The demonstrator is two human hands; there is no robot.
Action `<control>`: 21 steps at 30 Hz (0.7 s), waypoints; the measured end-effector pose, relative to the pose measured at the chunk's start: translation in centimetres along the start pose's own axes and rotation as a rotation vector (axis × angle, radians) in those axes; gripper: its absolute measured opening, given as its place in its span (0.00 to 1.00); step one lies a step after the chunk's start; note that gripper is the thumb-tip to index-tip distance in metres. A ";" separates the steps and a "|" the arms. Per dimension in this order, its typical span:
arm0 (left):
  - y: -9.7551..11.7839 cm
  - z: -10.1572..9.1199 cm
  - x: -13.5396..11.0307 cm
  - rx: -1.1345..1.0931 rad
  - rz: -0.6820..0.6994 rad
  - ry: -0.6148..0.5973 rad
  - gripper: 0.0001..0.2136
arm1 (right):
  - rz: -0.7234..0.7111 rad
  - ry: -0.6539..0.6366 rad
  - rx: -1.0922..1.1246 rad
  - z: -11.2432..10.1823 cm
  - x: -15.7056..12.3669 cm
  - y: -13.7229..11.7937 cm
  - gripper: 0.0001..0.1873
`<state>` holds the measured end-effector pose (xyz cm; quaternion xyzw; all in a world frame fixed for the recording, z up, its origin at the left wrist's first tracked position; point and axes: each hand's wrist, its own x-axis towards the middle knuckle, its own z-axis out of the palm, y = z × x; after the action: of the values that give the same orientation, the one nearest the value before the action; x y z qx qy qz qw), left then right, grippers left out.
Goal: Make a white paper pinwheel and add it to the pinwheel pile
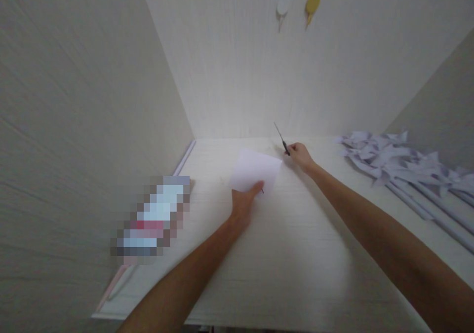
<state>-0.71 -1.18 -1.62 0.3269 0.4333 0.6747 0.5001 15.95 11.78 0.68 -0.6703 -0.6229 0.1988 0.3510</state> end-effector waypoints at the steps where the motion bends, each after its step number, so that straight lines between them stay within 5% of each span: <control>1: 0.0 0.0 -0.1 0.013 0.001 0.008 0.23 | -0.002 0.000 0.065 -0.6 -1.3 -0.1 0.14; 4: 0.2 0.1 -0.2 0.066 0.006 0.057 0.22 | -0.019 -0.020 0.273 -1.9 -6.4 -0.1 0.13; 6: 0.3 0.2 -0.3 0.101 0.011 0.093 0.23 | 0.040 -0.087 0.753 -2.1 -9.8 -0.2 0.14; 8: 0.4 0.3 -0.3 0.116 0.012 0.118 0.23 | 0.160 -0.092 0.964 -1.8 -12.5 -0.3 0.15; 12: 0.6 0.4 -0.4 0.128 0.024 0.095 0.21 | 0.210 -0.147 1.000 -0.5 -14.8 -0.8 0.12; 21: 0.7 0.6 -0.8 0.170 0.074 0.031 0.21 | 0.140 -0.205 1.064 -0.1 -14.4 -0.9 0.10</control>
<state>-0.27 -1.84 -0.71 0.3733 0.4843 0.6585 0.4387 13.29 -2.31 -1.12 -0.4174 -0.4214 0.5737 0.5649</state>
